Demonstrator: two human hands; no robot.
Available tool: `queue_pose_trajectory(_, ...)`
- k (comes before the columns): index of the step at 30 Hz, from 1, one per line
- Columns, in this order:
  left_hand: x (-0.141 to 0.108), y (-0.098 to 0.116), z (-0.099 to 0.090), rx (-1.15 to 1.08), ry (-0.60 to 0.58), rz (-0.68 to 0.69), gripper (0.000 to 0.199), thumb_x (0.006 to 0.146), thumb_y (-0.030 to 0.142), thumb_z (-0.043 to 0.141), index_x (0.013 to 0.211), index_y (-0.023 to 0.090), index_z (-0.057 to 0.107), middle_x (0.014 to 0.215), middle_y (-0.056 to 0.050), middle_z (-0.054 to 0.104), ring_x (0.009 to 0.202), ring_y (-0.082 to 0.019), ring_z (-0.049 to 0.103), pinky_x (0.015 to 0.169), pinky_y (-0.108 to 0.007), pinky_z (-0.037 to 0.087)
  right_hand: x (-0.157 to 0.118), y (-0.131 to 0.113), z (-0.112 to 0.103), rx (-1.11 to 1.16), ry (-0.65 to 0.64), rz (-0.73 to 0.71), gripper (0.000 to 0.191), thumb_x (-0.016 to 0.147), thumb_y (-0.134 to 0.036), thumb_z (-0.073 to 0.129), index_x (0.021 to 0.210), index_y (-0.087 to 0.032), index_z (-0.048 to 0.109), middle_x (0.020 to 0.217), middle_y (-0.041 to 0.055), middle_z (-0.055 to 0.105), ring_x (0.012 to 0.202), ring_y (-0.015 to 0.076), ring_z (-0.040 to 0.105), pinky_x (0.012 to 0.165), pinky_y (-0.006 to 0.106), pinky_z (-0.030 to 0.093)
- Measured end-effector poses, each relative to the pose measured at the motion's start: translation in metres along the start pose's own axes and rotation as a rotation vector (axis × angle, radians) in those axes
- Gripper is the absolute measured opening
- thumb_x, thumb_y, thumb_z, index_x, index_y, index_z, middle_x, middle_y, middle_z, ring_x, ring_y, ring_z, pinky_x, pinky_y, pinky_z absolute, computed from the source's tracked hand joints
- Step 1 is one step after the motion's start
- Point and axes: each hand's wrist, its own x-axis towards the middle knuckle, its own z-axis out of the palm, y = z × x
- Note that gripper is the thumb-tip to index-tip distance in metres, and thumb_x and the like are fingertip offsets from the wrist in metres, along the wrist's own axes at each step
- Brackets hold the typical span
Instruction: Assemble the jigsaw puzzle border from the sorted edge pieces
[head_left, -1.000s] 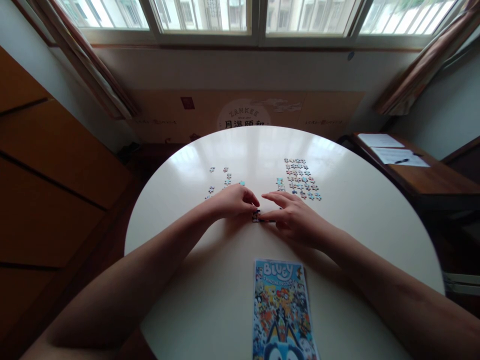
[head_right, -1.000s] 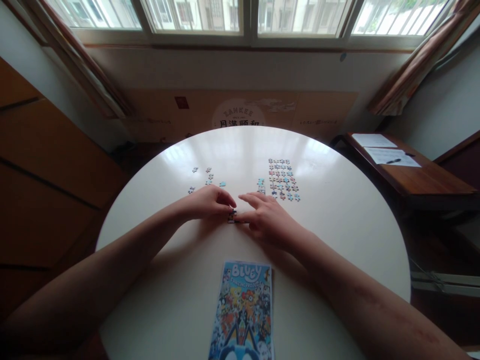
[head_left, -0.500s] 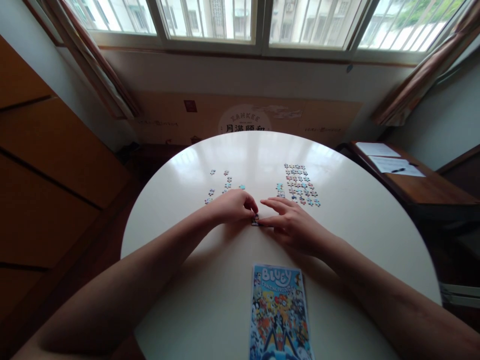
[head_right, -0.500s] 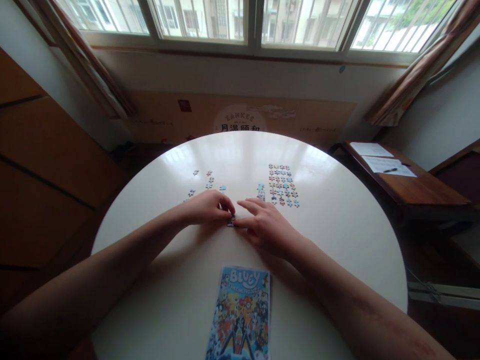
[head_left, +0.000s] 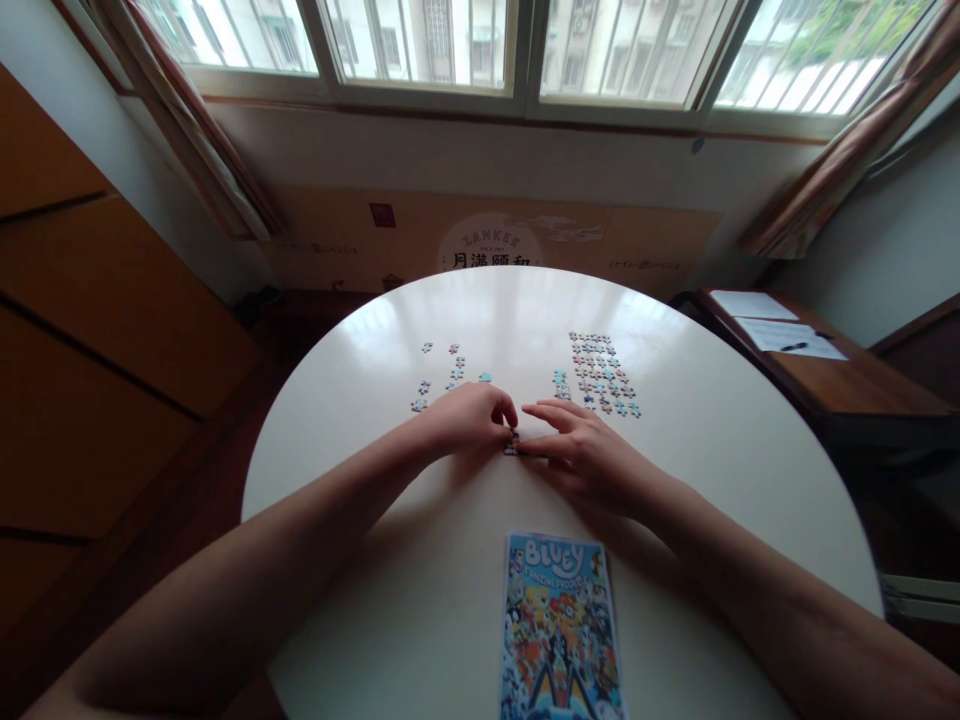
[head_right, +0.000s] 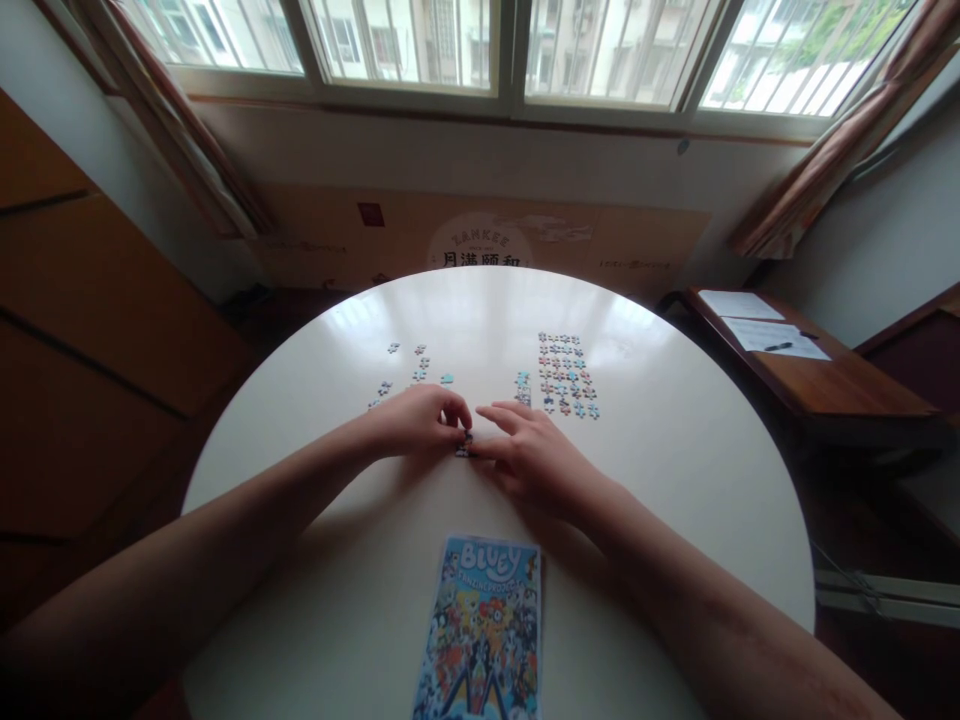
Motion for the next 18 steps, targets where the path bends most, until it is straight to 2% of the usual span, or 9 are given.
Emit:
queue_pose_trajectory(4, -0.004, 0.000, -0.008, 0.009, -0.015, -0.001, 0.022, 0.083, 0.034, 0.060, 0.093, 0.021, 0.075, 0.092, -0.005, 0.074, 0.077, -0.018, 0.063, 0.065, -0.028, 0.043, -0.002, 0.001, -0.009, 0.016, 0.133, 0.028, 0.040, 0.085, -0.007, 0.055, 0.112, -0.029, 0.074, 0.139, 0.0055, 0.060, 0.130, 0.0269, 0.052, 0.107, 0.051, 0.045)
queue_pose_trajectory(7, -0.009, 0.001, -0.018, 0.043, -0.060, 0.035, 0.025, 0.085, 0.044, 0.062, 0.084, 0.020, 0.070, 0.086, -0.005, 0.071, 0.071, -0.018, 0.059, 0.060, -0.029, 0.038, -0.006, 0.006, -0.026, 0.027, 0.299, 0.122, 0.032, 0.086, -0.008, 0.053, 0.098, -0.025, 0.076, 0.122, 0.0047, 0.069, 0.119, 0.0249, 0.059, 0.103, 0.049, 0.048)
queue_pose_trajectory(9, -0.012, 0.001, -0.022, 0.073, -0.104, 0.088, 0.027, 0.084, 0.045, 0.065, 0.076, 0.020, 0.065, 0.078, -0.004, 0.068, 0.066, -0.016, 0.055, 0.057, -0.029, 0.035, -0.008, 0.011, -0.038, 0.056, 0.335, 0.198, 0.029, 0.087, -0.011, 0.052, 0.097, -0.024, 0.076, 0.107, 0.0050, 0.073, 0.107, 0.0231, 0.064, 0.097, 0.045, 0.051)
queue_pose_trajectory(11, -0.014, 0.000, -0.023, 0.098, -0.132, 0.136, 0.027, 0.083, 0.043, 0.067, 0.070, 0.020, 0.060, 0.072, -0.003, 0.063, 0.063, -0.015, 0.051, 0.056, -0.029, 0.032, -0.010, 0.015, -0.046, 0.092, 0.279, 0.283, 0.028, 0.088, -0.014, 0.052, 0.101, -0.023, 0.075, 0.100, 0.0047, 0.074, 0.096, 0.0208, 0.067, 0.088, 0.040, 0.055)
queue_pose_trajectory(14, -0.014, -0.002, -0.021, 0.145, -0.140, 0.171, 0.029, 0.080, 0.040, 0.071, 0.066, 0.020, 0.054, 0.070, -0.002, 0.060, 0.062, -0.015, 0.048, 0.055, -0.030, 0.030, -0.012, 0.016, -0.048, 0.121, 0.116, 0.392, 0.028, 0.089, -0.019, 0.053, 0.106, -0.023, 0.075, 0.101, 0.0037, 0.075, 0.085, 0.0183, 0.069, 0.077, 0.034, 0.056)
queue_pose_trajectory(18, -0.015, -0.001, -0.018, 0.218, -0.141, 0.186, 0.030, 0.078, 0.039, 0.072, 0.066, 0.021, 0.052, 0.072, -0.002, 0.060, 0.064, -0.015, 0.046, 0.057, -0.030, 0.029, -0.011, 0.011, -0.043, 0.122, -0.066, 0.404, 0.024, 0.089, -0.024, 0.057, 0.103, -0.026, 0.076, 0.097, 0.0015, 0.077, 0.085, 0.0188, 0.071, 0.075, 0.032, 0.055)
